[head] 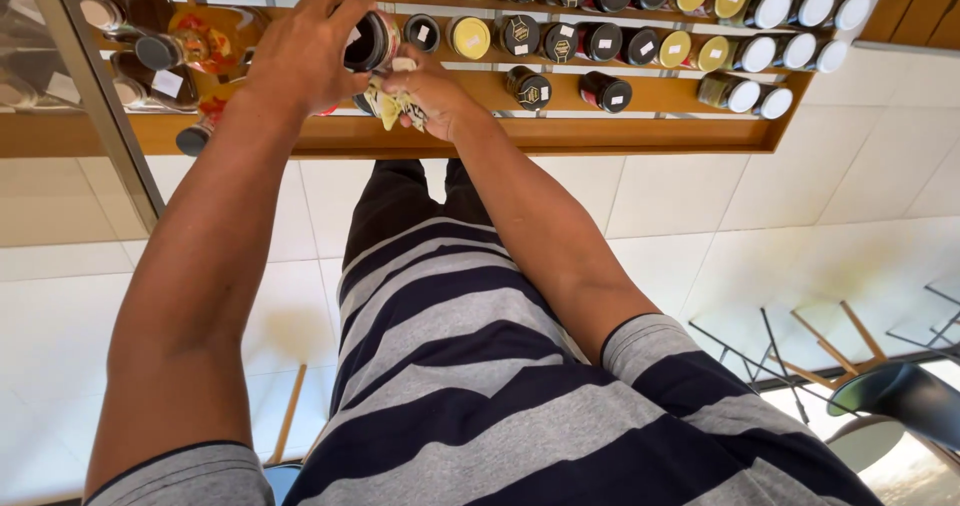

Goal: Wiping and cleaning jars of condiments on a store display shelf using a cleaning cloth.

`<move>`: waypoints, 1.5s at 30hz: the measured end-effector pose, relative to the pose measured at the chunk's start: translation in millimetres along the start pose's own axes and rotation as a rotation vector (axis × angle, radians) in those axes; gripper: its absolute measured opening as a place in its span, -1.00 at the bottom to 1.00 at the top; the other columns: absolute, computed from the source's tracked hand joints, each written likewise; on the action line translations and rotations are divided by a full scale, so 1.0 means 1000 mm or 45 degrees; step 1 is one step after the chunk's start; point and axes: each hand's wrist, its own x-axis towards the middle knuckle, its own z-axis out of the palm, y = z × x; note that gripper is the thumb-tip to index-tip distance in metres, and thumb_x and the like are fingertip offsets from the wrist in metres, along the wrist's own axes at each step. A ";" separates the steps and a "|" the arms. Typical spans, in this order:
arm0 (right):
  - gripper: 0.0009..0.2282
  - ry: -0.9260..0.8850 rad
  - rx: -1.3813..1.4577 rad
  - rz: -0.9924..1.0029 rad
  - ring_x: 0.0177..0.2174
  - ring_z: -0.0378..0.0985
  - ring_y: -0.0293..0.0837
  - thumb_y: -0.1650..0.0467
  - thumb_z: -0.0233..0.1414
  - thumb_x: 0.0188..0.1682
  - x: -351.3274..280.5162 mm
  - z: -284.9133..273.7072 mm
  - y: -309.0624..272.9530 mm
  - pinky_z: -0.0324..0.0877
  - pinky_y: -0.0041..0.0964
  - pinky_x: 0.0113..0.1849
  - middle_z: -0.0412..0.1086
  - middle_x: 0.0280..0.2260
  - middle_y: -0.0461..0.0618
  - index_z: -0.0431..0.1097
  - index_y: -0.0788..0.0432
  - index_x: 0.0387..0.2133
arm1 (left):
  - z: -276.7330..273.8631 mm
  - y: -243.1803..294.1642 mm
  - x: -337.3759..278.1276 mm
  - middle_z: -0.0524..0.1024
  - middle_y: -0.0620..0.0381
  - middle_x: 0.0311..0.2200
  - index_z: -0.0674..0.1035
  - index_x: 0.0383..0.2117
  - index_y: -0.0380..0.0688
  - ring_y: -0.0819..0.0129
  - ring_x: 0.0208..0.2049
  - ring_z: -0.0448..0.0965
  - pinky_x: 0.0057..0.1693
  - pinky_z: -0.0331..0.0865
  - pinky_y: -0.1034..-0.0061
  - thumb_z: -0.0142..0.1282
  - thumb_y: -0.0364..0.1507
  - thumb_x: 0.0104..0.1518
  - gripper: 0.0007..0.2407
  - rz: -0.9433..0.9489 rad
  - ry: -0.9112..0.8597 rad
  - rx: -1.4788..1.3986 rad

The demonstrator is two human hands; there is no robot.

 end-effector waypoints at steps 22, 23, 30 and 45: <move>-0.24 0.063 -0.201 0.268 -0.30 0.64 -0.10 0.48 0.11 -0.14 0.062 -0.013 0.030 0.36 -0.21 -0.57 0.54 -0.12 0.06 -0.06 -0.09 0.39 | 0.097 -0.070 0.039 0.38 -0.05 0.09 0.42 0.17 -0.02 0.01 0.12 0.42 0.02 0.45 0.19 0.49 -0.46 -0.25 -0.30 0.124 -0.351 0.307; -0.24 0.064 -0.202 0.268 -0.30 0.64 -0.10 0.48 0.11 -0.14 0.070 -0.017 0.035 0.36 -0.21 -0.57 0.54 -0.12 0.06 -0.06 -0.09 0.39 | 0.102 -0.073 0.040 0.38 -0.05 0.09 0.42 0.17 -0.02 0.01 0.12 0.42 0.02 0.45 0.19 0.49 -0.46 -0.25 -0.30 0.125 -0.349 0.307; -0.27 0.170 -0.375 0.219 -0.27 0.64 -0.05 0.53 0.12 -0.24 0.094 -0.023 0.034 0.58 -0.04 -0.47 0.51 -0.13 0.07 0.15 -0.09 0.32 | 0.131 -0.086 0.048 0.41 -0.05 0.05 0.44 0.13 -0.04 0.03 0.11 0.39 0.17 0.25 0.25 0.43 -0.51 -0.23 -0.35 0.161 -0.272 0.390; -0.24 0.237 -0.555 0.340 -0.26 0.67 -0.01 0.54 0.11 -0.23 0.102 -0.023 0.022 0.61 -0.02 -0.42 0.50 -0.08 0.14 0.07 -0.05 0.34 | 0.157 -0.097 0.055 0.37 -0.06 0.07 0.42 0.16 -0.06 0.08 0.11 0.37 0.21 0.26 0.30 0.27 -0.56 -0.07 -0.44 0.118 -0.398 0.473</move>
